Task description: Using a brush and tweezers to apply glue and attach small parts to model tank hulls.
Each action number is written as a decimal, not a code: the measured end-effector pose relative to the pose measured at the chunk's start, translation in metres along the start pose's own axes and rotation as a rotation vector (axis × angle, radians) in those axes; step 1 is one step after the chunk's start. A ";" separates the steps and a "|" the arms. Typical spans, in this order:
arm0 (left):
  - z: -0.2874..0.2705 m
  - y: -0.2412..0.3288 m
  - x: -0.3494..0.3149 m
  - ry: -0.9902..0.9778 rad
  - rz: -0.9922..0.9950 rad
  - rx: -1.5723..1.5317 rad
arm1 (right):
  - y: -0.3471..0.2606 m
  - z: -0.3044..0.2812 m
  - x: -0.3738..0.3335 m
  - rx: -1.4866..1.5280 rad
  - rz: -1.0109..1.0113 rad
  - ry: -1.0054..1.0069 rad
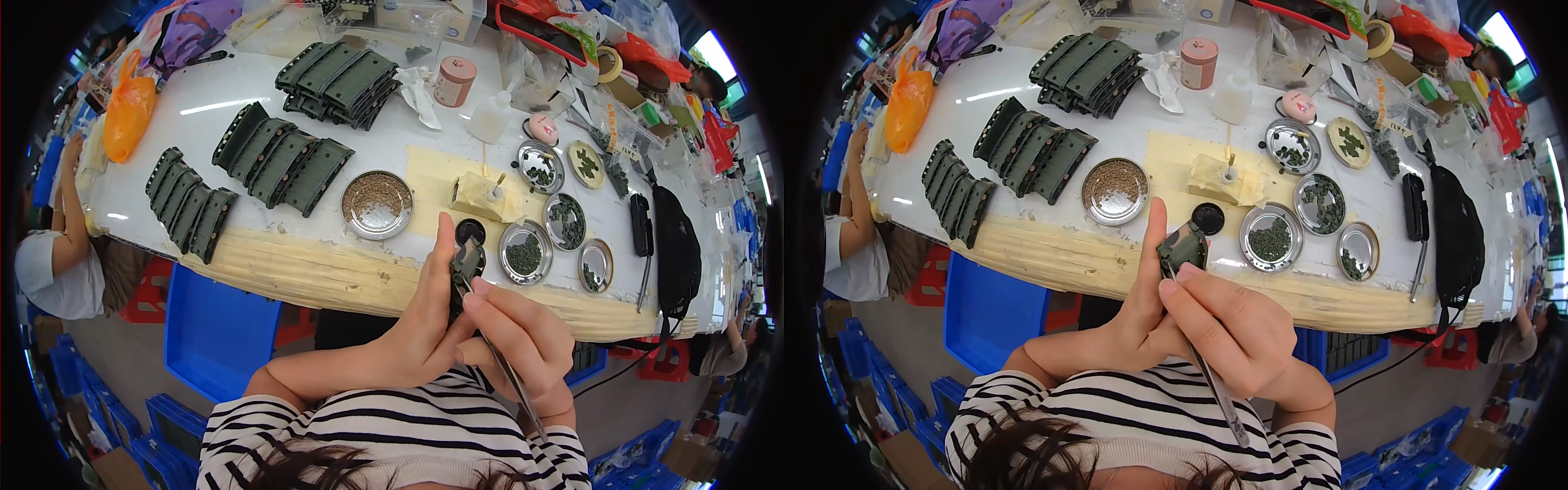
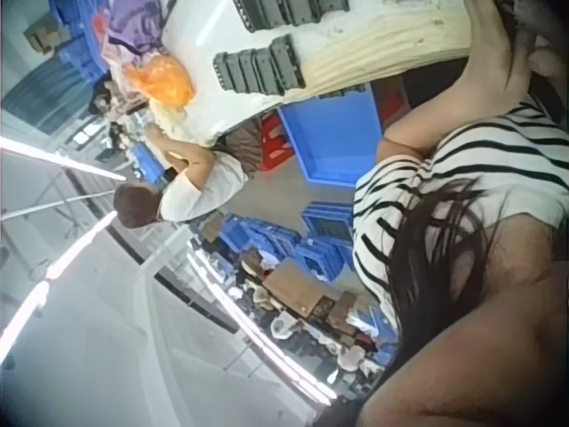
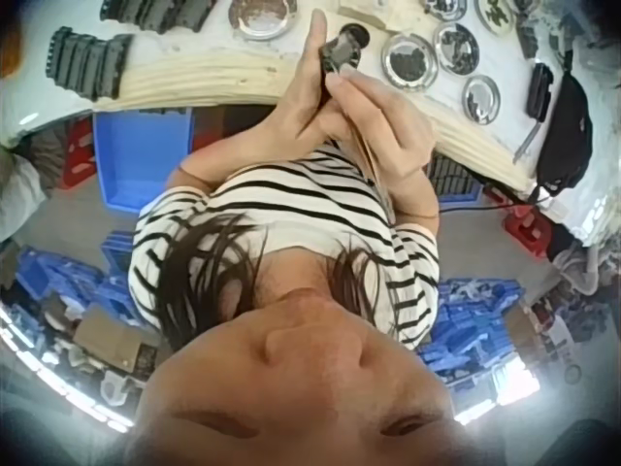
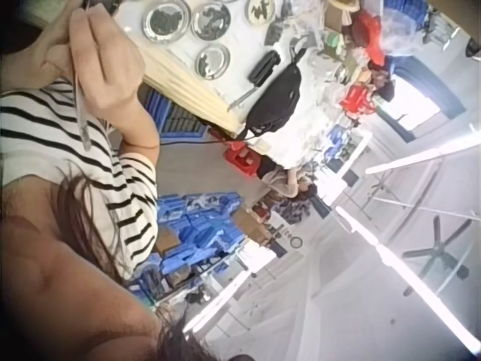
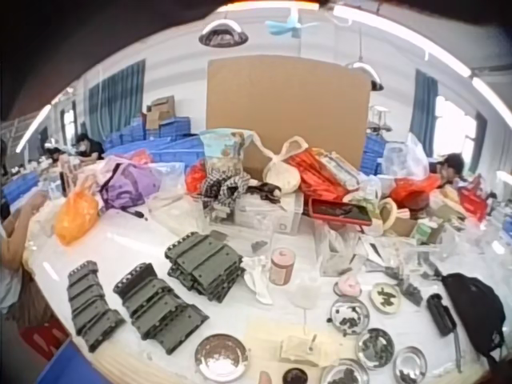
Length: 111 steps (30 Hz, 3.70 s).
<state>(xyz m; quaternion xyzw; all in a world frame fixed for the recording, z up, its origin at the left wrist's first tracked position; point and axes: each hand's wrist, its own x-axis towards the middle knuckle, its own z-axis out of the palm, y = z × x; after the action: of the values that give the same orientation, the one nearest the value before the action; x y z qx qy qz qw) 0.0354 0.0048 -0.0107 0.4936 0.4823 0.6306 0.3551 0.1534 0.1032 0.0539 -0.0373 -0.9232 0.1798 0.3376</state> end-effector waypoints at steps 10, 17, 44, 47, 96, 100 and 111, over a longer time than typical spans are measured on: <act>0.002 -0.009 0.003 0.071 0.074 0.274 | -0.011 0.006 0.012 -0.205 -0.128 -0.015; 0.002 -0.008 0.006 0.117 0.149 0.463 | -0.012 0.009 0.015 -0.263 -0.181 0.001; -0.029 0.004 0.001 -0.008 -0.207 -0.401 | 0.019 -0.009 0.000 0.186 0.290 0.380; -0.034 0.004 0.001 -0.014 -0.225 -0.452 | 0.025 -0.004 0.004 0.247 0.385 0.423; -0.028 -0.008 0.010 -0.081 -0.460 -1.512 | 0.030 0.022 0.028 0.716 0.430 0.227; -0.028 -0.008 0.010 -0.086 -0.467 -1.519 | 0.029 0.023 0.027 0.771 0.470 0.251; -0.028 -0.009 0.010 -0.084 -0.472 -1.518 | 0.029 0.024 0.028 0.774 0.471 0.249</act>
<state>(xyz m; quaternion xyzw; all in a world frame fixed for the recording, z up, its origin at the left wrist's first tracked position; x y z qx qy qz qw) 0.0058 0.0098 -0.0176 0.0251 -0.0011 0.6759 0.7365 0.1151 0.1282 0.0443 -0.1384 -0.7072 0.5768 0.3849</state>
